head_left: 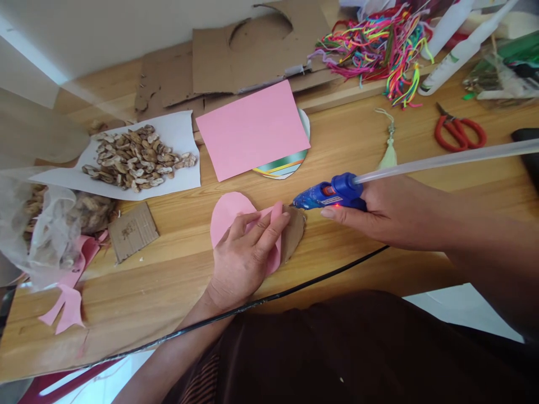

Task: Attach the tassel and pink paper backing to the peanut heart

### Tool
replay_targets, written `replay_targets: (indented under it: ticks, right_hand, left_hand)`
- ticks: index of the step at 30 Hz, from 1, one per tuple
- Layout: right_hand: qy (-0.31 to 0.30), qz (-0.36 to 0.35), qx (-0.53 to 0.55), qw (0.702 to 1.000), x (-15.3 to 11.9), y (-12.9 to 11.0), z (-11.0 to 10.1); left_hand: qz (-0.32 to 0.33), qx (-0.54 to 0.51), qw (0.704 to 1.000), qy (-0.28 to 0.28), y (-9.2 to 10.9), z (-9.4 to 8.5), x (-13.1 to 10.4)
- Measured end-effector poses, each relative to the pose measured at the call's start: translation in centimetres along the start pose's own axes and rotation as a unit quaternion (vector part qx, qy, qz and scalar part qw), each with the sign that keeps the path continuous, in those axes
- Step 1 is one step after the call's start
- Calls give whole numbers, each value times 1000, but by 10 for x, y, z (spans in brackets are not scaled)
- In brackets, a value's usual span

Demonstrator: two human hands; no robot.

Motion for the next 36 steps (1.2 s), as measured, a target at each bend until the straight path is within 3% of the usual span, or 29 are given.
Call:
replay_targets:
  ticks: [22, 36]
  right_hand:
    - [-19, 38, 8, 999, -12, 6, 1]
    - [9, 31, 24, 999, -19, 8, 5]
  left_hand:
    - [-4, -13, 1000, -3, 1, 0, 0]
    - [-6, -21, 1000, -10, 1, -1, 0]
Point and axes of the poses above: each hand's wrist, its own x-axis towards the middle knuckle, its own z-axis out of the palm, y = z × x, the point moved 2 cm from there along x, towards the middle knuckle, and after that the axes turned 8 degrees about z, right-handed, at the moved point
